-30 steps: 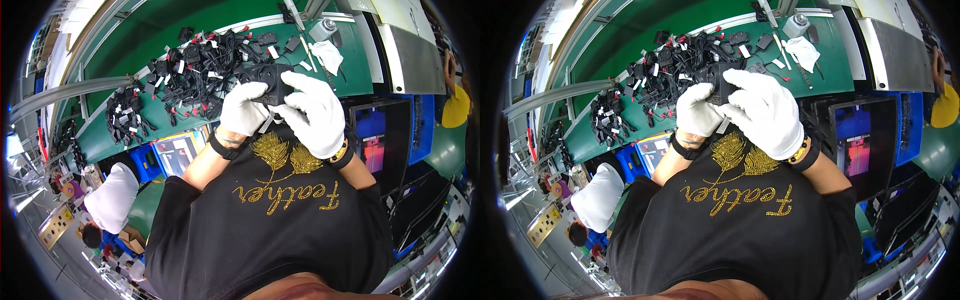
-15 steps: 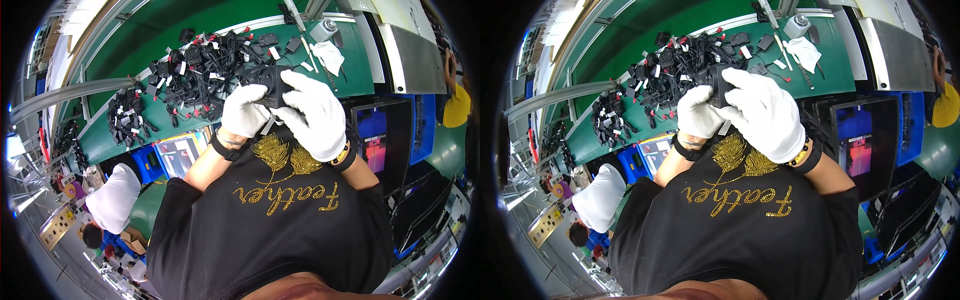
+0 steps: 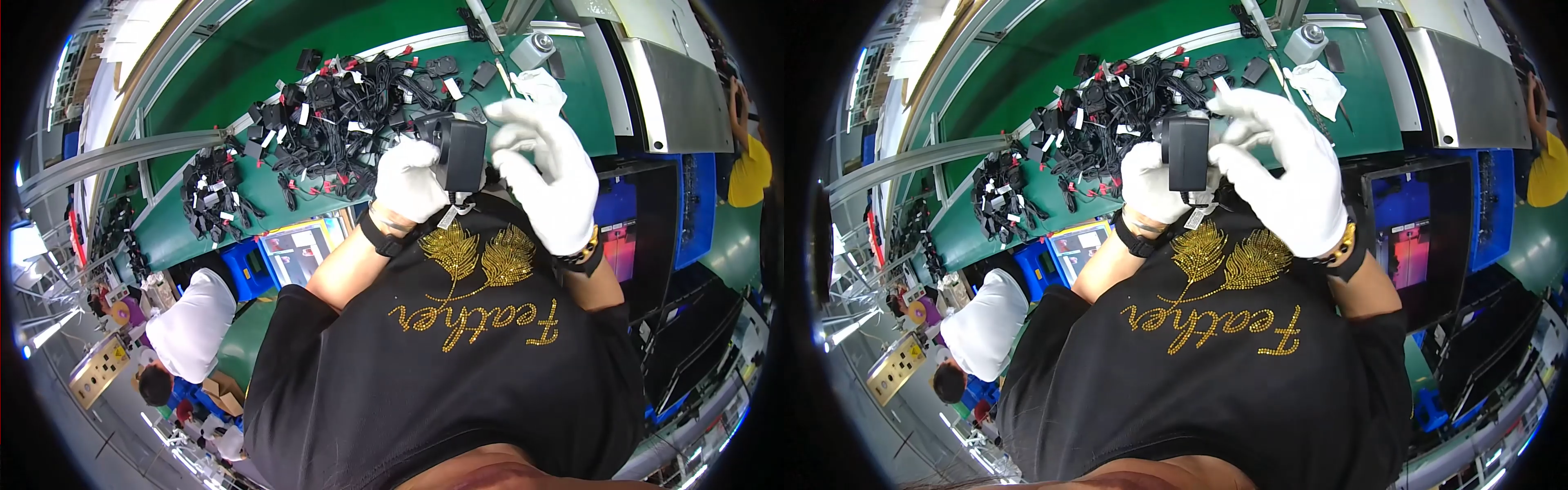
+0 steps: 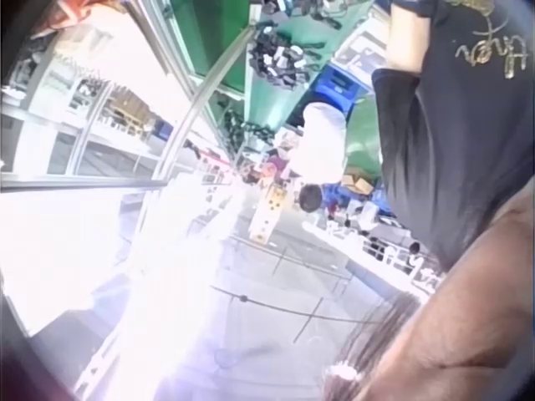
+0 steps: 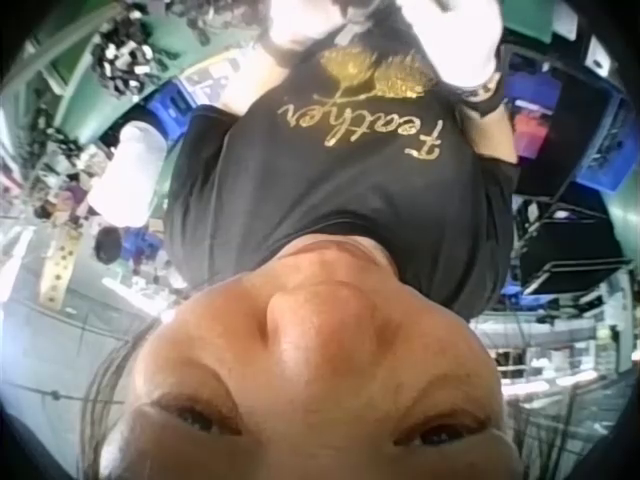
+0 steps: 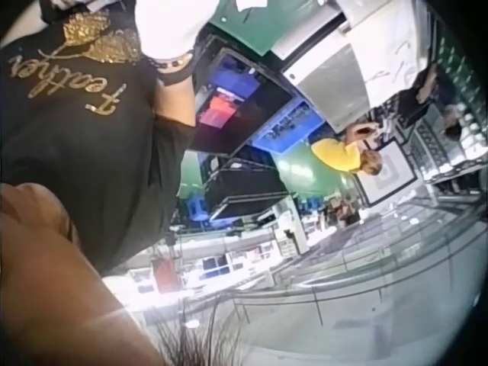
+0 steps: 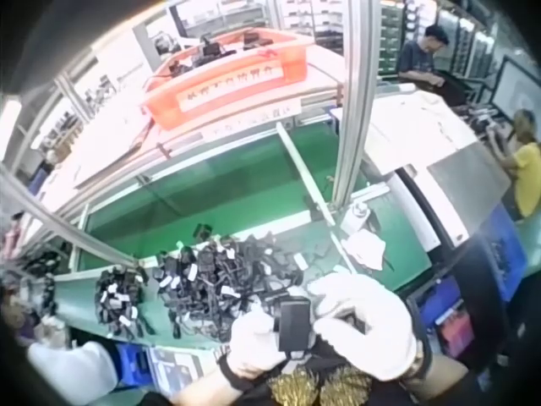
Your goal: Assembling and inspecting small electronic components on a production line.
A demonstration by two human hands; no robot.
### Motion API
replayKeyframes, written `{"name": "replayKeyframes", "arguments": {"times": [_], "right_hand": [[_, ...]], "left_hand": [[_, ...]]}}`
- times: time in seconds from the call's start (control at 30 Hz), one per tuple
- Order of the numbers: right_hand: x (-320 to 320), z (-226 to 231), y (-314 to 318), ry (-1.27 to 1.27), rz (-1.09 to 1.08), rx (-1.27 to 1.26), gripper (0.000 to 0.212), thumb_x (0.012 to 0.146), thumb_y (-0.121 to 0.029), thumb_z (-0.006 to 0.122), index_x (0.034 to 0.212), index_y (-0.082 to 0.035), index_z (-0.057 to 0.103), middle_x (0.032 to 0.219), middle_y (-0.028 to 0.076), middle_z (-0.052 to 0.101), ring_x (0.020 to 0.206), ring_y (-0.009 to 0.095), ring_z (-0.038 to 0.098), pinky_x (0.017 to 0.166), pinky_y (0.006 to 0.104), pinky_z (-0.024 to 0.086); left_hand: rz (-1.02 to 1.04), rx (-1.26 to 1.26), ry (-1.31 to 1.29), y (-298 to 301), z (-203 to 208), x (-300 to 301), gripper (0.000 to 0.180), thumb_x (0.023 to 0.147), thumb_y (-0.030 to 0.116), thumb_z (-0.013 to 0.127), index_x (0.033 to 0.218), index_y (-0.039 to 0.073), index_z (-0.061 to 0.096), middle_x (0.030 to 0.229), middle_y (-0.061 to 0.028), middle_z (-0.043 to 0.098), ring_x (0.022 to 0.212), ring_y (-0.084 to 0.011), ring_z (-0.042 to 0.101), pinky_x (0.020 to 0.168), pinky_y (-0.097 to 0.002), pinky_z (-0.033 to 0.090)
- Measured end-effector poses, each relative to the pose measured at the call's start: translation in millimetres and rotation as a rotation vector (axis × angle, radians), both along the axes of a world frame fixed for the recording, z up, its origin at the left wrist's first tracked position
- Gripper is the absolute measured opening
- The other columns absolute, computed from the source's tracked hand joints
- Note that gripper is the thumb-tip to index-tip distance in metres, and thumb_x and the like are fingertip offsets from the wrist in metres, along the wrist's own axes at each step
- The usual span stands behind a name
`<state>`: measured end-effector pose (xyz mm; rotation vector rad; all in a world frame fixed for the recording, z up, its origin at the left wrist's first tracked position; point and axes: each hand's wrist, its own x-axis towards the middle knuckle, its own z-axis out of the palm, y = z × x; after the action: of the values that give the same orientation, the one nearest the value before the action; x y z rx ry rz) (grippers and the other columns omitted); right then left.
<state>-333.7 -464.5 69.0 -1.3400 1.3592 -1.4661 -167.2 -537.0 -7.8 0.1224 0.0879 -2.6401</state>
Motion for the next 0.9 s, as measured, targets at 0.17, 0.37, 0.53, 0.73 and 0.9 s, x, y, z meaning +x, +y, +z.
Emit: {"name": "replayKeyframes", "arguments": {"times": [0.17, 0.37, 0.53, 0.73, 0.9], "right_hand": [[-10, 10, -14, 0.174, 0.221, 0.149, 0.045, 0.077, 0.0, 0.066, 0.121, 0.003, 0.054, 0.104, 0.009, 0.062, 0.076, 0.011, 0.057, 0.071, 0.0248, 0.047], [-28, -1, -31, 0.174, 0.298, 0.22, 0.022, 0.086, -0.011, 0.058, 0.105, -0.002, 0.065, 0.092, 0.007, 0.066, 0.073, 0.011, 0.061, 0.065, 0.0233, 0.048], [-3, -23, -19, -0.152, 0.032, 0.147, 0.023, 0.091, -0.008, 0.05, 0.112, 0.0, 0.059, 0.1, 0.007, 0.066, 0.094, 0.015, 0.061, 0.086, 0.0272, 0.046], [2, -33, -25, -0.084, 0.172, 0.192, 0.03, 0.095, -0.012, 0.042, 0.113, 0.001, 0.061, 0.101, 0.007, 0.064, 0.096, 0.013, 0.059, 0.088, 0.0263, 0.044], [1, -37, -27, -0.064, 0.182, 0.142, 0.03, 0.096, -0.016, 0.042, 0.108, 0.004, 0.063, 0.104, 0.011, 0.065, 0.094, 0.017, 0.061, 0.086, 0.0282, 0.047]], "left_hand": [[0.055, 0.012, -0.194, 2, 9, -7, 0.053, 0.074, 0.01, 0.053, 0.123, -0.007, 0.046, 0.116, -0.0224, 0.057, 0.105, -0.036, 0.058, 0.096, -0.0475, 0.045], [0.055, -0.004, -0.189, 2, 15, -6, 0.053, 0.072, 0.004, 0.053, 0.124, -0.008, 0.045, 0.116, -0.0233, 0.057, 0.106, -0.0342, 0.058, 0.096, -0.0455, 0.045], [0.169, -0.305, -0.43, 0, 24, -8, 0.033, 0.077, -0.007, 0.058, 0.11, -0.006, 0.054, 0.102, -0.0129, 0.064, 0.088, -0.0204, 0.065, 0.081, -0.0315, 0.053], [0.255, -0.411, -0.665, 7, 29, -6, 0.033, 0.073, -0.005, 0.065, 0.106, -0.004, 0.059, 0.096, -0.0097, 0.065, 0.084, -0.0162, 0.064, 0.076, -0.0272, 0.053], [0.238, -0.51, -0.789, 6, 32, -6, 0.04, 0.072, -0.002, 0.067, 0.11, -0.001, 0.056, 0.096, -0.0073, 0.064, 0.078, -0.0144, 0.064, 0.065, -0.0235, 0.052]]}}
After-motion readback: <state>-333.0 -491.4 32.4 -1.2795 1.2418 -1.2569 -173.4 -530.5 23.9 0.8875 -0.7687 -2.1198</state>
